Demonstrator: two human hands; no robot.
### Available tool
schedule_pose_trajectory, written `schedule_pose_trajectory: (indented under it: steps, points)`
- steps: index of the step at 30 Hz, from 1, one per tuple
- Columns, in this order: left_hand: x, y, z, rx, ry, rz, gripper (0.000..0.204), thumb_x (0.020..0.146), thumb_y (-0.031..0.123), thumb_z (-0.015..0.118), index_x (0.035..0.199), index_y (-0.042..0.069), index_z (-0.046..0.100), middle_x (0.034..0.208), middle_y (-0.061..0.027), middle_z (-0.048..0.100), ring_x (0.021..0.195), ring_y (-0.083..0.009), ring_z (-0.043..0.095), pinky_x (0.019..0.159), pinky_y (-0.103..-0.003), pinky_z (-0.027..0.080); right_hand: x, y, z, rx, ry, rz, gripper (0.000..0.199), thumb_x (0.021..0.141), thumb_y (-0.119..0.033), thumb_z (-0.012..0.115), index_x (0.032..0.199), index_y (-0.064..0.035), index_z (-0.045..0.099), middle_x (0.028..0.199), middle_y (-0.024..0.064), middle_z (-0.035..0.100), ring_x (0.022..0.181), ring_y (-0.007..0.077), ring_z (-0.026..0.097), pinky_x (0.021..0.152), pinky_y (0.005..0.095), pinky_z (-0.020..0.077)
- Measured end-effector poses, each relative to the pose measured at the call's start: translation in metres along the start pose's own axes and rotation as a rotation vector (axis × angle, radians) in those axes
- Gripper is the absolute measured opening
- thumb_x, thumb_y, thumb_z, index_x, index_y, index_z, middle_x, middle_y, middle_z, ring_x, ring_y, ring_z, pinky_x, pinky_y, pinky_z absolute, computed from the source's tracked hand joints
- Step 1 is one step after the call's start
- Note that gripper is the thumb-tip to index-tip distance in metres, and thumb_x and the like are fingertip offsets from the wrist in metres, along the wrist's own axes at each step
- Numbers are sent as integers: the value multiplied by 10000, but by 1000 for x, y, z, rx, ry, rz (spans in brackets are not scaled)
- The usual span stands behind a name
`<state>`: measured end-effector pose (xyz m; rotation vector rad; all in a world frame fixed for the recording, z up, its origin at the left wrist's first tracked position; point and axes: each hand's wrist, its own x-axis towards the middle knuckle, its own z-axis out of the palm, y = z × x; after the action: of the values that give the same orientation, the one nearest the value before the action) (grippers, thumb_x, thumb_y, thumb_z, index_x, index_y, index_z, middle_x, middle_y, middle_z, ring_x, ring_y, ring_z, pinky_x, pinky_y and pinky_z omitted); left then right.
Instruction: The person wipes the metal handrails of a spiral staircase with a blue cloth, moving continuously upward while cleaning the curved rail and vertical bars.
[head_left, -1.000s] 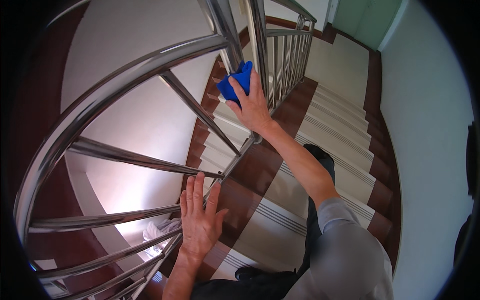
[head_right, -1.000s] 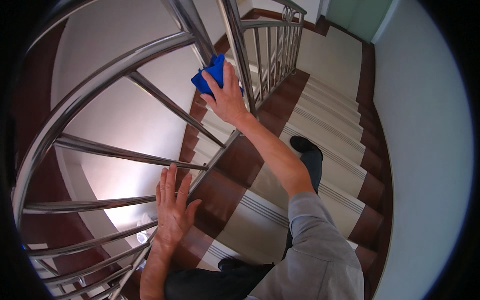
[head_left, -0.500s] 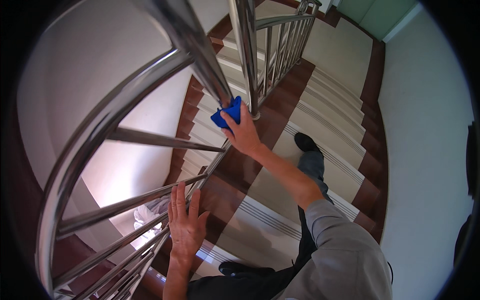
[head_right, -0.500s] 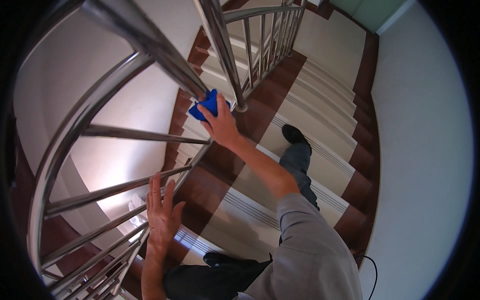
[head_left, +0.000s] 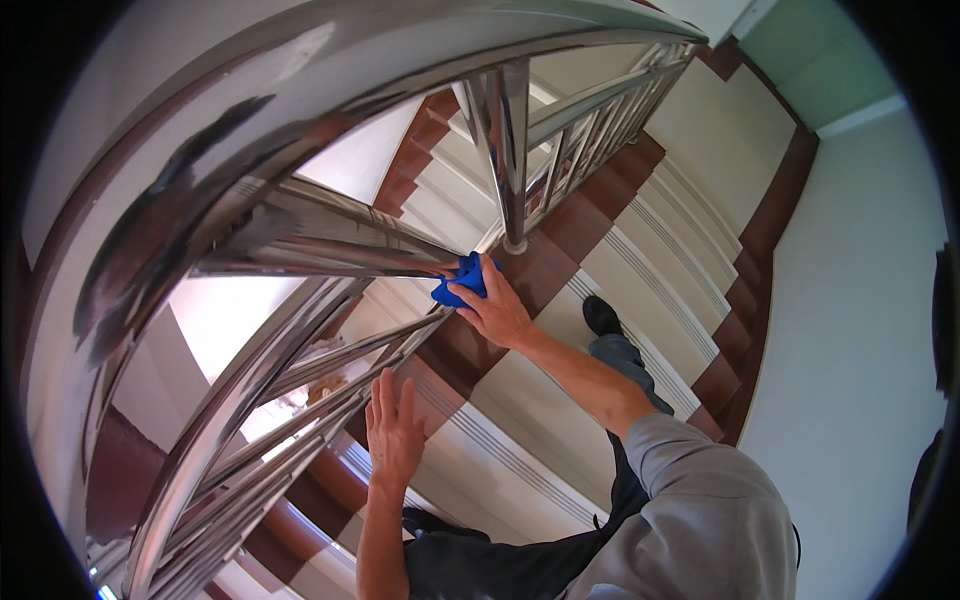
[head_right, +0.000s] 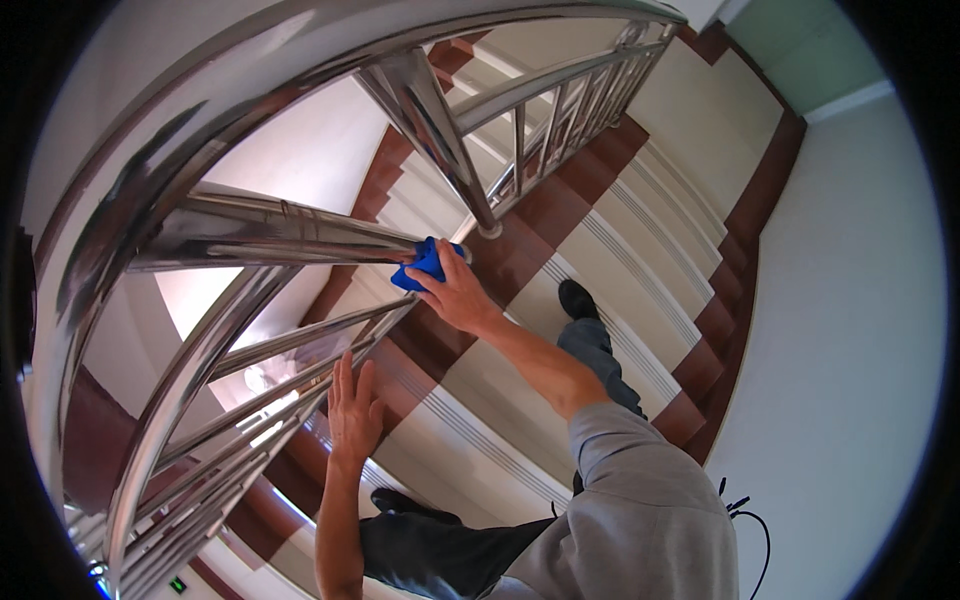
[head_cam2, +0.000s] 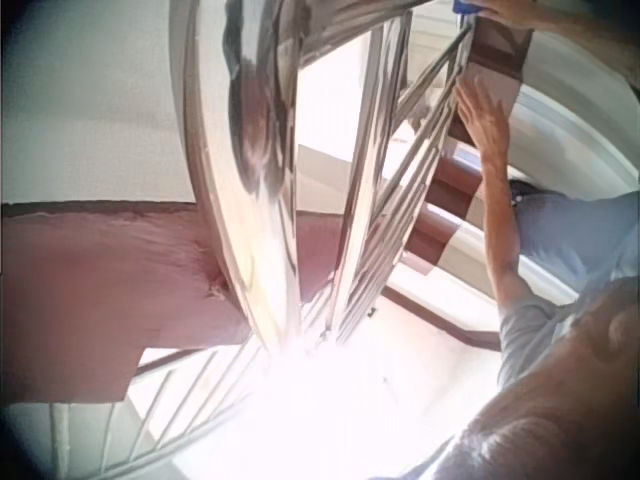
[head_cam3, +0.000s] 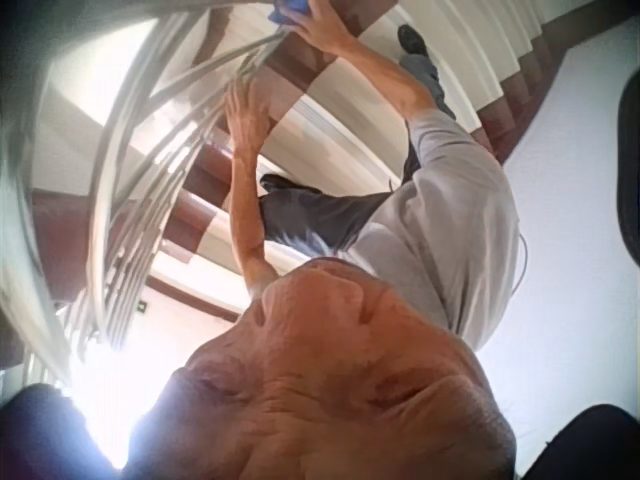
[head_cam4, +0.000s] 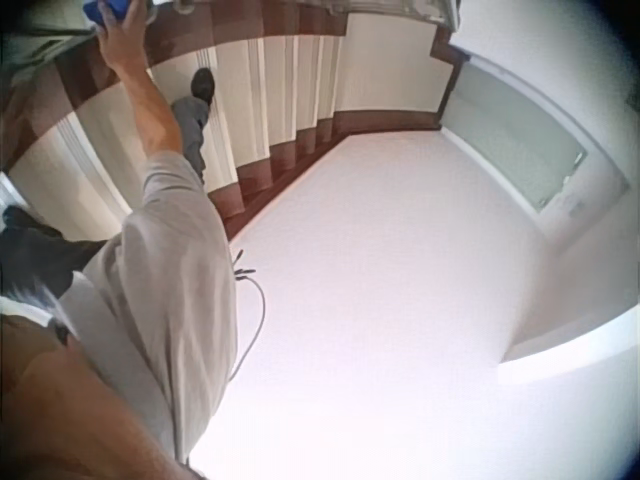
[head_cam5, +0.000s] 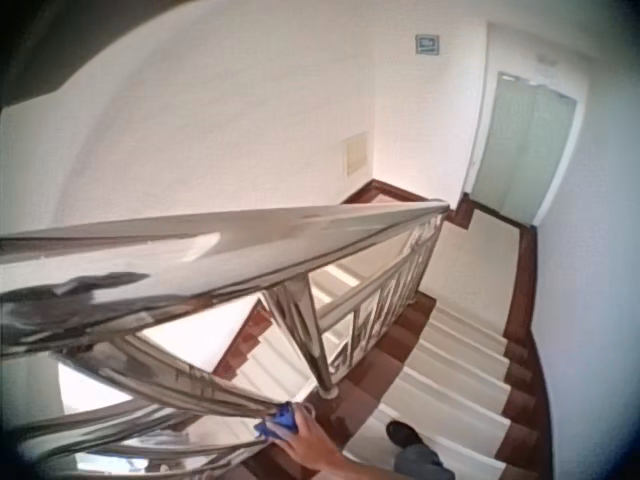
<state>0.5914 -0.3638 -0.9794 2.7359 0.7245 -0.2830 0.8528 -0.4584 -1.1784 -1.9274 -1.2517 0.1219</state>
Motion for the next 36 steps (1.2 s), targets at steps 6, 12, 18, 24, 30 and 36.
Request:
schedule_pose_trajectory:
  steps: [6, 12, 18, 24, 30, 36]
  points:
    - [-2, 19, 25, -46, 12, -164, 772, 879, 63, 863, 1578, 77, 535, 1738, -248, 370, 1567, -498, 414, 1220, -596, 425, 3, 14, -12, 71, -127, -24, 632, 934, -213, 857, 1531, -244, 653, 1724, 343, 267, 1528, 566, 419, 1256, 573, 428]
    - [-5, 57, 49, -102, 11, -312, 768, 882, 85, 873, 1572, 85, 535, 1724, -238, 398, 1558, -470, 433, 1214, -577, 443, 10, 18, -30, 110, -229, -62, 702, 958, -220, 831, 1606, -225, 561, 1711, 345, 265, 1536, 563, 404, 1245, 573, 434]
    - [10, 111, 23, -158, 27, -382, 721, 899, 103, 864, 1554, 87, 562, 1693, -245, 431, 1530, -452, 469, 1206, -556, 458, 12, 21, -39, 143, -314, -64, 748, 973, -233, 814, 1654, -242, 507, 1718, 375, 237, 1533, 590, 392, 1236, 602, 429]
    - [43, 133, -19, -110, 75, -280, 747, 877, 57, 849, 1565, 93, 561, 1686, -238, 442, 1527, -450, 476, 1206, -553, 452, 10, 29, -32, 169, -308, -100, 739, 974, -246, 812, 1651, -256, 516, 1722, 394, 230, 1538, 614, 369, 1234, 621, 423]
    - [92, 143, 0, -135, 336, -199, 887, 816, 105, 924, 1606, 92, 522, 1748, -258, 377, 1580, -489, 414, 1244, -604, 393, 12, 36, -31, 170, -295, -114, 714, 956, -223, 818, 1618, -281, 556, 1712, 377, 269, 1542, 597, 376, 1241, 621, 419]
    - [120, 117, 55, -34, 567, -74, 778, 933, 305, 856, 1607, 99, 527, 1747, -271, 380, 1596, -500, 388, 1261, -679, 325, 11, 54, -14, 109, -243, -190, 637, 957, -224, 815, 1561, -302, 626, 1693, 373, 286, 1526, 590, 408, 1245, 618, 433]
